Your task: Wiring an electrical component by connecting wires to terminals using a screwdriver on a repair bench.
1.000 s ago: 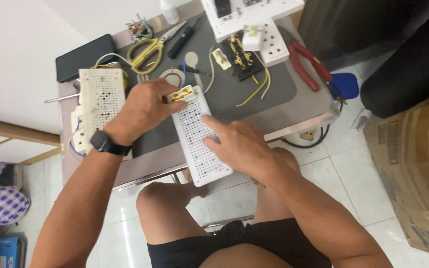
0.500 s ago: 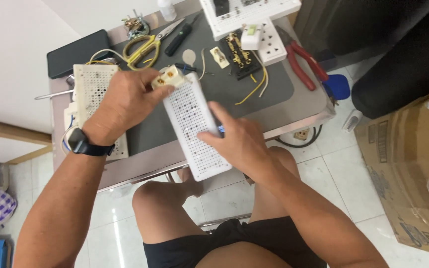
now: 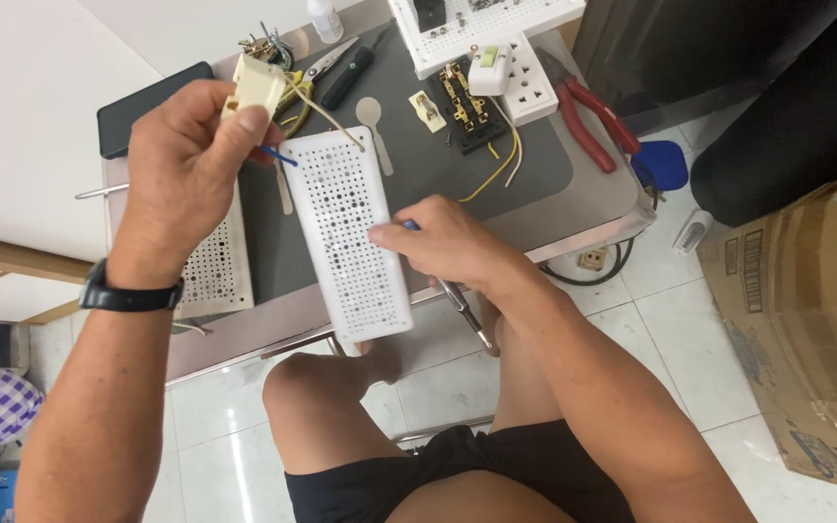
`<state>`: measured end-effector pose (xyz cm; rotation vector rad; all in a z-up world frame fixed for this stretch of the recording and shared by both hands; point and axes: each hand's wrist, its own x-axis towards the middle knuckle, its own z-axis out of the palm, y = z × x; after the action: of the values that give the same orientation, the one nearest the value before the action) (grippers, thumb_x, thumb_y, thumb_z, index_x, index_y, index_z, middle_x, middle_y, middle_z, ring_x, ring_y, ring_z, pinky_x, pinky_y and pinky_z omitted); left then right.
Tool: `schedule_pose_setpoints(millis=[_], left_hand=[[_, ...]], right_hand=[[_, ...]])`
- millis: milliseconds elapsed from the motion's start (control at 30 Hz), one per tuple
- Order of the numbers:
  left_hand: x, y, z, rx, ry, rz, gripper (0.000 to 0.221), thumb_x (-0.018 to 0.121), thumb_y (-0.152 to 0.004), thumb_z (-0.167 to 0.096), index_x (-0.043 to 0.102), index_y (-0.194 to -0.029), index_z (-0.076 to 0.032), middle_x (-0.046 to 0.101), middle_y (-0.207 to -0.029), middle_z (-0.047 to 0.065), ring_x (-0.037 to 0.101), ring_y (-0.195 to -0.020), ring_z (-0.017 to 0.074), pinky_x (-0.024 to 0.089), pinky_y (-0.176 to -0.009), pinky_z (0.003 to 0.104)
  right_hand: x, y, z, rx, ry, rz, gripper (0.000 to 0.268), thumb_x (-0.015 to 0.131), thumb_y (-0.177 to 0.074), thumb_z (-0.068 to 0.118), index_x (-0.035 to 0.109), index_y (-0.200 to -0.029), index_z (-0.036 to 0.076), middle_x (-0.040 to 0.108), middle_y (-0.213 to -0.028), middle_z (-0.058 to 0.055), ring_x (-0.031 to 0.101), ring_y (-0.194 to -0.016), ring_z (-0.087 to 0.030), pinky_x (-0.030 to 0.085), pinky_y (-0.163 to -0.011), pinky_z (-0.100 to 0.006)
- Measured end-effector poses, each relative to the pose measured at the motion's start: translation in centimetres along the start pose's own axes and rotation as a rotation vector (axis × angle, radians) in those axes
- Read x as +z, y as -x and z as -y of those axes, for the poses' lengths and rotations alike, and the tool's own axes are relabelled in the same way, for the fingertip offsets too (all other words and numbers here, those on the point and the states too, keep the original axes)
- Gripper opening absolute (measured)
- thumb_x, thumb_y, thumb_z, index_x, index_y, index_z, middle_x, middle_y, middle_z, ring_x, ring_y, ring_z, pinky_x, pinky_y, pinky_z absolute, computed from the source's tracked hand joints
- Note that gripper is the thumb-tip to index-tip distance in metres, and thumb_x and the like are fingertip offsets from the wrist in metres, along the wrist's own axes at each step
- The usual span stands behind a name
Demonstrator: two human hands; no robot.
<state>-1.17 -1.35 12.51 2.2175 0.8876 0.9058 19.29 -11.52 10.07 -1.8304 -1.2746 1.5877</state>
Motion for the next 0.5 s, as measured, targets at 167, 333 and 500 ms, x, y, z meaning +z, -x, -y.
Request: schedule_pose_setpoints(millis=[167,333,500], left_hand=[[2.2,0.9,3.5,0.119,-0.257,-0.103,0.025,0.058,-0.105,-0.022,0.054,-0.120,-0.002,0.066,-0.096,0.013,0.066,-0.077,0.0250,0.053,-0.063,0.035],[3.6,1.0,1.7,0.265,-0.558,-0.105,0.034,0.069,-0.101,-0.021,0.050,-0.124,-0.005,0.067,-0.109,0.015,0.060,-0.064,0.0205,0.045,-0.050,0.033],[0.4,0.0,-0.6,0.234,0.003,-0.491,0.006,0.048,-0.116,-0.007,0.044,-0.115,-0.002,0.050,-0.073,0.015,0.061,-0.057,0.0248,0.045,-0.048,0.028]], right_hand=[[0.6,-1.9,-1.0,-0.043,-0.129,0.034,0.030,0.054,-0.090,0.032,0.069,-0.089,0.006,0.034,-0.052,0.002,0.031,-0.047,-0.010,0.041,-0.040,-0.027],[0.5,-3.1,-1.8,-0.063,-0.182,0.050,0.030,0.053,-0.094,0.029,0.069,-0.093,0.003,0.043,-0.052,-0.001,0.036,-0.044,-0.011,0.045,-0.037,-0.028],[0.9,-3.6,-2.0,-0.067,-0.088,-0.007,0.036,0.051,-0.090,0.033,0.049,-0.063,0.009,0.040,-0.052,-0.001,0.035,-0.047,-0.013,0.040,-0.036,-0.031]])
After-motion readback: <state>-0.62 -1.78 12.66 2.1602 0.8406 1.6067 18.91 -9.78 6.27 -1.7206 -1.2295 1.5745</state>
